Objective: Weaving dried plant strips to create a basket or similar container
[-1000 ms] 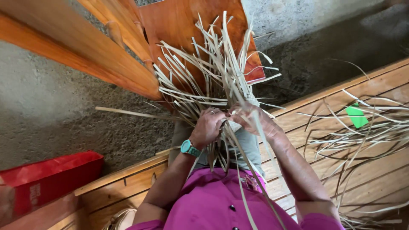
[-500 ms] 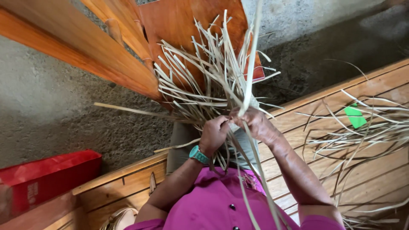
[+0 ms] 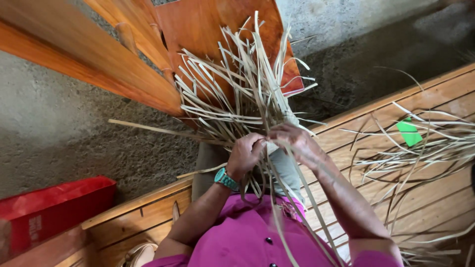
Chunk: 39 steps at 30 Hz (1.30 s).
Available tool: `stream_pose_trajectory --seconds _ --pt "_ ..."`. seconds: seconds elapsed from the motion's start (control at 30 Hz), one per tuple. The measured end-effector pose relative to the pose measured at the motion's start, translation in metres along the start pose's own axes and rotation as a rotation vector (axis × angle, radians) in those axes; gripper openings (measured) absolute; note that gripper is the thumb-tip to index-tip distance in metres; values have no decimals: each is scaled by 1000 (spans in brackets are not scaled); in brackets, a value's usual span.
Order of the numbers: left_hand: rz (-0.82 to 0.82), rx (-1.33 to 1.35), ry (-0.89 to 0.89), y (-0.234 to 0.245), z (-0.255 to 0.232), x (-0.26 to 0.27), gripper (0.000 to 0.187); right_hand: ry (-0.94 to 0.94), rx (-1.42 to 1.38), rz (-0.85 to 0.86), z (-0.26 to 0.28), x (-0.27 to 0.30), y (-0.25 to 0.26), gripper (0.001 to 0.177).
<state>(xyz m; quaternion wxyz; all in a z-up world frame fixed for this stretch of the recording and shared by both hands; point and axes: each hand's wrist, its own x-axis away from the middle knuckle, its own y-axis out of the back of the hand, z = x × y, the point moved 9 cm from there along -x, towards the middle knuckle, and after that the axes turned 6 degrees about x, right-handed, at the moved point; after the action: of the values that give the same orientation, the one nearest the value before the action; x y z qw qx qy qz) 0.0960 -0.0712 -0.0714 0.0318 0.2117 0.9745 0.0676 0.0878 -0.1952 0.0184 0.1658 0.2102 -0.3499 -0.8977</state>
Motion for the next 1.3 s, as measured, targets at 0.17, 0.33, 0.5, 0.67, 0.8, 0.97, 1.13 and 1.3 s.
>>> stream_pose_trajectory --seconds 0.17,0.33,0.5,0.67,0.8,0.97,1.13,1.3 --pt "-49 -128 -121 3 -20 0 16 -111 50 -5 -24 -6 -8 18" --pt "16 59 145 2 3 -5 23 -158 -13 -78 -38 -1 -9 10" --pt "-70 -68 -23 2 -20 -10 14 -365 37 5 -46 1 1 22" --pt "-131 21 55 5 -23 -7 14 -261 -50 -24 -39 7 -5 4" --pt "-144 263 317 -3 24 -8 25 -121 120 -54 5 0 10 8" --pt "-25 131 331 -11 38 -14 26 -59 138 -48 -14 31 2 25" --pt "18 126 220 -17 25 -19 18 -214 2 17 -37 33 3 46" --pt "9 20 85 -14 -10 -22 21 -218 139 2 -51 16 -4 37"
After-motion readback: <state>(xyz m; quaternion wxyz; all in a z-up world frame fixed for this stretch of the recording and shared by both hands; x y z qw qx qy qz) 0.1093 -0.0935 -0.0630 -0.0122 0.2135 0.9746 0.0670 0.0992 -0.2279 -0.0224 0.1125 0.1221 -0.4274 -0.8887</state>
